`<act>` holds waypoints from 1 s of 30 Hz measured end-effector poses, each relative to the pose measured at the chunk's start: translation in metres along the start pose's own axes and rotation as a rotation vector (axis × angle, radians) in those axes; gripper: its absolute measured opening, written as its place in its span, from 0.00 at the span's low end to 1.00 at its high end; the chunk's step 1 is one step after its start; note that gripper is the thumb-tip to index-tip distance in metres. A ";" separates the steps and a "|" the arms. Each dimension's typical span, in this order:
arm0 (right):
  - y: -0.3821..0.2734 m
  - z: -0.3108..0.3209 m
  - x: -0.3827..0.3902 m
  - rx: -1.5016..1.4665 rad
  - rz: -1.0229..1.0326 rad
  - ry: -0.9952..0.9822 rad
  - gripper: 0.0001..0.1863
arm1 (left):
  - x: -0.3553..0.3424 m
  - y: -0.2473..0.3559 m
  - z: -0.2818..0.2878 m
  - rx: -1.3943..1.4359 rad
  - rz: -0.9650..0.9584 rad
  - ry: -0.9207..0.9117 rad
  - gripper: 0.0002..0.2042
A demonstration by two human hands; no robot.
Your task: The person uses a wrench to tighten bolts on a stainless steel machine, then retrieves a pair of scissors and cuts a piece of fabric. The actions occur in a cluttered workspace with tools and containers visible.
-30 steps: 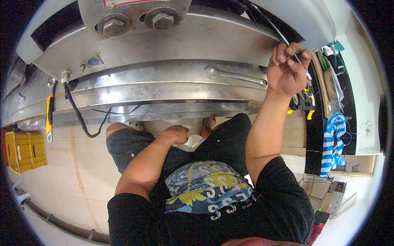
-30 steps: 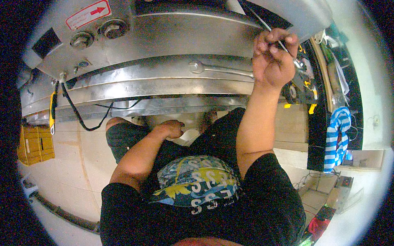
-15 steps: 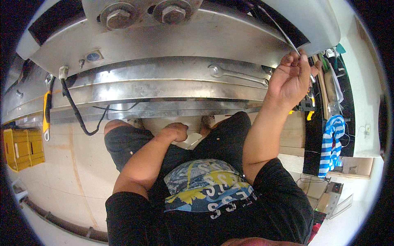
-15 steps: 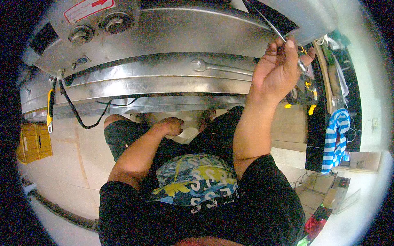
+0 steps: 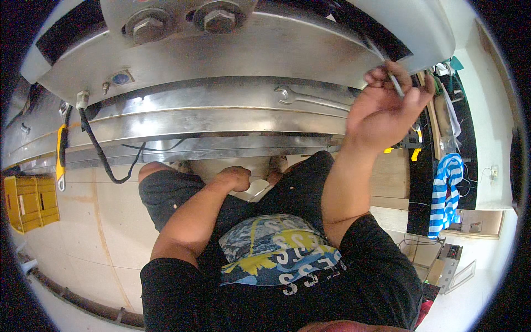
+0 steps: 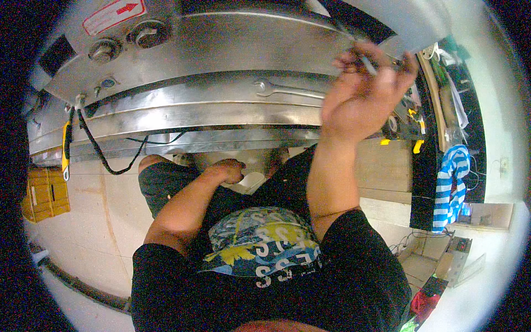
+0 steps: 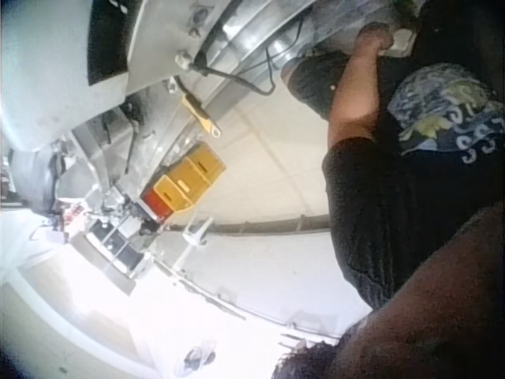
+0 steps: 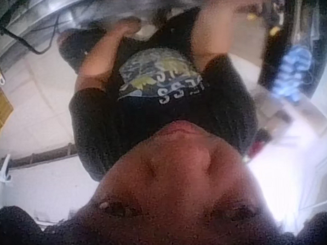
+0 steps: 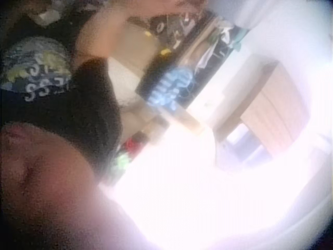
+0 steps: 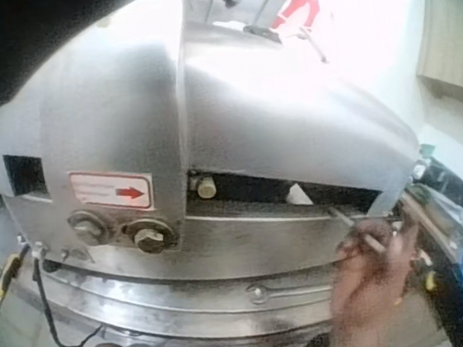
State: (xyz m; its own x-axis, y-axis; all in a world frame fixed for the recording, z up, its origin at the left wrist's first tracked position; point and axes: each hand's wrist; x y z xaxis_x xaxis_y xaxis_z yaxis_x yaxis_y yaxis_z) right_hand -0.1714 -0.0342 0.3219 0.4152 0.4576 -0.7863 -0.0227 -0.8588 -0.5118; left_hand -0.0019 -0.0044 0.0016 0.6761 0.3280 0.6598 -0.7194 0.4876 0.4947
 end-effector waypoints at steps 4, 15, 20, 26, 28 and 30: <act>0.003 -0.063 0.026 0.741 0.329 -0.522 0.14 | -0.006 -0.005 -0.008 -0.019 0.002 0.013 0.25; -0.022 -0.009 0.018 -0.188 -0.037 -0.012 0.21 | -0.005 -0.012 -0.002 -0.014 0.001 0.020 0.27; -0.015 0.048 -0.014 -0.266 -0.172 0.110 0.15 | 0.009 -0.005 -0.002 0.033 -0.005 0.081 0.24; 0.001 0.045 -0.029 -0.278 -0.234 0.119 0.17 | -0.001 -0.008 -0.008 0.015 -0.029 0.081 0.24; 0.001 0.044 -0.031 -0.271 -0.243 0.122 0.18 | 0.003 -0.005 -0.005 0.025 -0.024 0.079 0.25; 0.000 0.040 -0.032 -0.256 -0.257 0.120 0.17 | 0.004 -0.006 -0.005 0.030 -0.018 0.084 0.25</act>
State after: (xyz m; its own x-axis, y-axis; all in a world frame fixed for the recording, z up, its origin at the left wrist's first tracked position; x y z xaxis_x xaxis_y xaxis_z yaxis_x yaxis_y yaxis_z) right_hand -0.2212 -0.0399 0.3334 0.4816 0.6483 -0.5897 0.3175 -0.7562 -0.5721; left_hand 0.0064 -0.0024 -0.0014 0.6991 0.3869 0.6014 -0.7106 0.4697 0.5238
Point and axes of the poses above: each hand's wrist, its own x-axis away from the middle knuckle, its own z-axis out of the back of the hand, y = z × x, and after that the axes turned 3 degrees about -x, right-handed
